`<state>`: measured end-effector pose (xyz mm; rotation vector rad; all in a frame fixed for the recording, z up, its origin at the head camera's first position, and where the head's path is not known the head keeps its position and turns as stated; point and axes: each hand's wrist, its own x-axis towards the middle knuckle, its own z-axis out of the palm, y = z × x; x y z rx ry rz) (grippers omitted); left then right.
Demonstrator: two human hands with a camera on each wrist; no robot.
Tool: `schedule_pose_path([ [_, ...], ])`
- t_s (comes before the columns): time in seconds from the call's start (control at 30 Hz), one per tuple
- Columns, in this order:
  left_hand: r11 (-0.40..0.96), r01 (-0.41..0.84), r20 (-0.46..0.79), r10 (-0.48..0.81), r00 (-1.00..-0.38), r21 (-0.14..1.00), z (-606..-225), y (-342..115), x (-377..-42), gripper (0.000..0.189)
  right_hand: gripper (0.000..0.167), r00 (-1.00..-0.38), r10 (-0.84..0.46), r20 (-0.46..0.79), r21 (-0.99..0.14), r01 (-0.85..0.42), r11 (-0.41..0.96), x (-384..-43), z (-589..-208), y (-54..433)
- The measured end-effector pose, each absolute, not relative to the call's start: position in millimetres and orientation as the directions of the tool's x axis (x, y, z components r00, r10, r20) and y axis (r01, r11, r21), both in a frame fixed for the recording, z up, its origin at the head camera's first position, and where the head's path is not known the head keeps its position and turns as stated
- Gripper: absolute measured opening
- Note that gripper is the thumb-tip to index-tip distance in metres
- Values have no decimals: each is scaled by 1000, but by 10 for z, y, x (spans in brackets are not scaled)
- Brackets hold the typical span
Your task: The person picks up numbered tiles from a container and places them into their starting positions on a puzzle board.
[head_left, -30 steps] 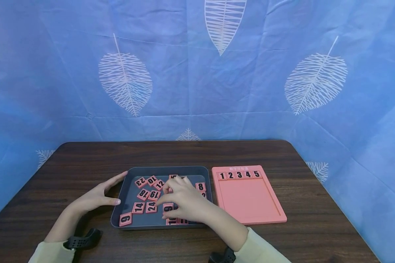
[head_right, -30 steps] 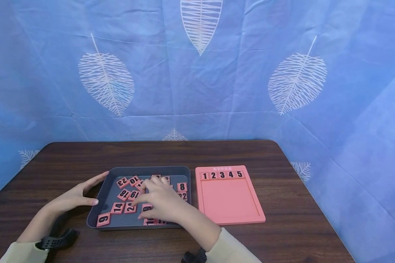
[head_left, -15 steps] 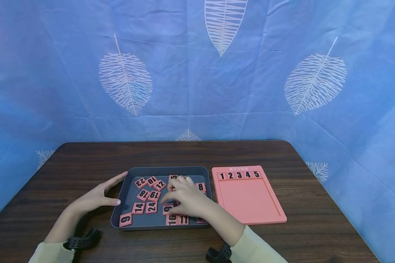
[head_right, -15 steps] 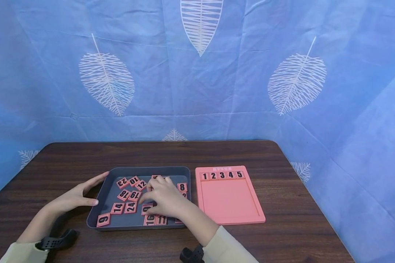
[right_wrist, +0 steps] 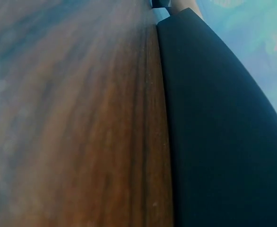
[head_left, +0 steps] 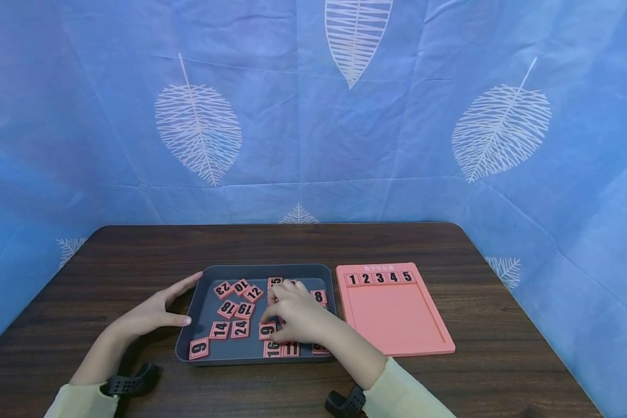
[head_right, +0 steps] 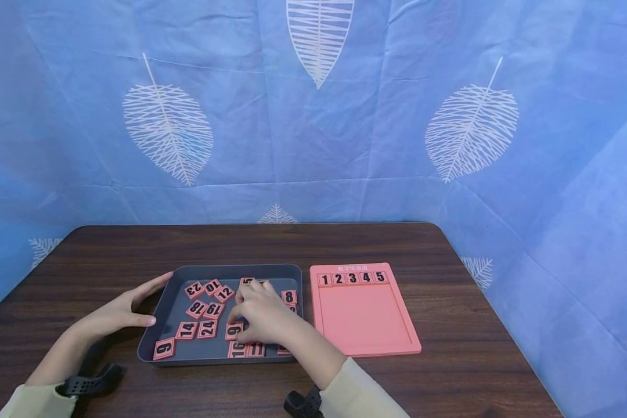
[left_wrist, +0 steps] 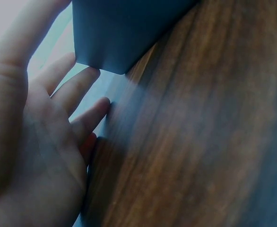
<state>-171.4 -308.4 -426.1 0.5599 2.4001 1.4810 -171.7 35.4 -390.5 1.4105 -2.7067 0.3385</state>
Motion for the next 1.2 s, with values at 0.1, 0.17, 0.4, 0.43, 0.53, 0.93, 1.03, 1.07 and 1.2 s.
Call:
schedule_pose_path([
  [0.1, 406, 183, -23, 453, -891, 896, -4260, -3084, -1719, 86, 24, -577, -803, 151, -181, -814, 551, -1717, -3904, 353],
  [0.17, 404, 183, -23, 454, -891, 896, -4261, -3087, -1722, 86, 25, -578, -802, 149, -183, -814, 552, -1716, -3906, 350],
  [0.4, 385, 201, -4, 470, -883, 901, -4265, -3107, -1733, 86, 29, -614, -775, 149, -169, -788, 592, -1717, -3915, 344],
  [0.43, 384, 202, -3, 470, -882, 901, -4265, -3108, -1733, 86, 29, -622, -769, 146, -168, -782, 600, -1719, -3918, 344],
  [0.53, 391, 200, -6, 466, -885, 898, -4259, -3110, -1732, 86, 29, -633, -761, 139, -158, -773, 614, -1722, -3921, 343],
  [0.93, 388, 198, -8, 469, -883, 900, -4269, -3108, -1744, 86, 31, -577, -797, 179, -130, -817, 562, -1731, -3697, 482],
  [1.03, 389, 192, -12, 463, -886, 901, -4261, -3099, -1743, 86, 32, -552, -808, 206, -121, -834, 539, -1730, -3588, 581],
  [1.07, 389, 190, -13, 463, -886, 902, -4258, -3095, -1742, 86, 32, -543, -812, 212, -120, -839, 530, -1732, -3556, 620],
  [1.2, 404, 180, -24, 451, -892, 897, -4242, -3078, -1729, 86, 30, -504, -831, 233, -91, -863, 498, -1747, -3451, 789],
])
